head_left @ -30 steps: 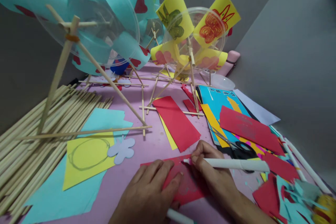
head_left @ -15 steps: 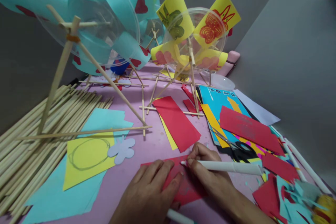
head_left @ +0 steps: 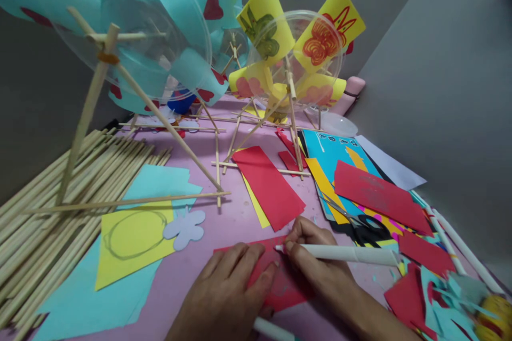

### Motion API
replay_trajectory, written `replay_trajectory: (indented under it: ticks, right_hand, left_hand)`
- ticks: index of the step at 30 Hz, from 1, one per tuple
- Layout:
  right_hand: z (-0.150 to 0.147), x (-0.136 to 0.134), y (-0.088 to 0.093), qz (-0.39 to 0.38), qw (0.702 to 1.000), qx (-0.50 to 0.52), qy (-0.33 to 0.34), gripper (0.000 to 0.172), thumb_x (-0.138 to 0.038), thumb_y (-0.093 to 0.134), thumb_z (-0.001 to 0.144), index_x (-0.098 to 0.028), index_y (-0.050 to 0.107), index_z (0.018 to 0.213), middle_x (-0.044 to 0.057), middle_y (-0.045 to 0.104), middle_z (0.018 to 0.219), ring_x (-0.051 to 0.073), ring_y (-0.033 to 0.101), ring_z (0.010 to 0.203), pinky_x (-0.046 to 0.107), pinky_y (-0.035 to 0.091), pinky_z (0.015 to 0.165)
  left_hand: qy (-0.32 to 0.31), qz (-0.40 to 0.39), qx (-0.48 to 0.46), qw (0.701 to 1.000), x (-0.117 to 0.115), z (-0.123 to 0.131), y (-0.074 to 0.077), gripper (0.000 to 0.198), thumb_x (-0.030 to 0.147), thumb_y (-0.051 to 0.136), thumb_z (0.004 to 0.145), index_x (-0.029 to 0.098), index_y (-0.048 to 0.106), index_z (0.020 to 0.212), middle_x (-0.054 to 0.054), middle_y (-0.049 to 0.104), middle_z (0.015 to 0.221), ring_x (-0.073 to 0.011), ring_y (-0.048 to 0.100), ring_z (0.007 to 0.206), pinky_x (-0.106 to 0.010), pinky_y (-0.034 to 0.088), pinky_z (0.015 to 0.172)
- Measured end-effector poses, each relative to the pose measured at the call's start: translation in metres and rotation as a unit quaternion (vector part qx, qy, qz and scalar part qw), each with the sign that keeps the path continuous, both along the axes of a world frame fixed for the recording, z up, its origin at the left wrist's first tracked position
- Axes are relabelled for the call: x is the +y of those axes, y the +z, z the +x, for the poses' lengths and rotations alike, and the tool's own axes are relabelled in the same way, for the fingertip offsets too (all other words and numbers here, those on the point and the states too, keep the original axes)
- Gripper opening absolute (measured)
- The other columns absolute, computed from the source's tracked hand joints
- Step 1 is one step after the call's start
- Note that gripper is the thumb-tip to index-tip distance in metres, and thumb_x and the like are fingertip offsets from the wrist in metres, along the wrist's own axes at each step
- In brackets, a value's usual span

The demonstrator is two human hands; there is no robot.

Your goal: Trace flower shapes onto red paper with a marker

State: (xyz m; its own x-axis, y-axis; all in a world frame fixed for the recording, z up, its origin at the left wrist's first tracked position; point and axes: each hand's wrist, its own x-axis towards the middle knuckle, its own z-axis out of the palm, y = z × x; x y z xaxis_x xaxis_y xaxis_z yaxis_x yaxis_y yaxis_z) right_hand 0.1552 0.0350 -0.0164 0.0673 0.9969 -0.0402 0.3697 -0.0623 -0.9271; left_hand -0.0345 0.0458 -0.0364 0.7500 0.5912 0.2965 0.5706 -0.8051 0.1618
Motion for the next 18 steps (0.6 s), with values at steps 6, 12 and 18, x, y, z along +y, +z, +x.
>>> replay_trajectory:
  ticks: [6,12,18]
  right_hand:
    - [0.0001,0.0006,-0.0008,-0.001,1.0,0.002,0.001,0.013,-0.023,0.048,0.075,-0.023,0.045,0.063,-0.006,0.044,0.055,0.014,0.04,0.053,0.025,0.028,0.049]
    - [0.0013,-0.001,-0.0016,0.0,1.0,0.0,0.002,0.013,-0.021,0.047,0.077,-0.023,0.045,0.064,-0.005,0.046,0.058,0.014,0.042,0.056,0.025,0.028,0.051]
    - [0.0016,-0.0001,-0.0018,0.004,1.0,-0.003,-0.002,0.013,-0.022,0.047,0.077,-0.023,0.046,0.064,-0.005,0.047,0.057,0.014,0.043,0.056,0.026,0.029,0.051]
  left_hand:
    - [0.0,0.003,-0.003,1.0,-0.0001,0.0003,-0.0005,0.031,0.028,0.057,0.087,0.026,0.056,0.118,-0.004,0.061,0.118,-0.0235,0.055,0.103,-0.037,0.046,0.084]
    - [0.002,0.006,0.0,1.0,0.0002,0.0006,0.0019,0.031,0.026,0.056,0.087,0.027,0.055,0.118,-0.003,0.061,0.119,-0.0233,0.055,0.102,-0.037,0.047,0.083]
    - [0.002,0.005,-0.005,1.0,-0.0004,0.0012,0.0027,0.03,0.026,0.056,0.087,0.025,0.056,0.117,-0.004,0.061,0.118,-0.0239,0.056,0.102,-0.038,0.047,0.083]
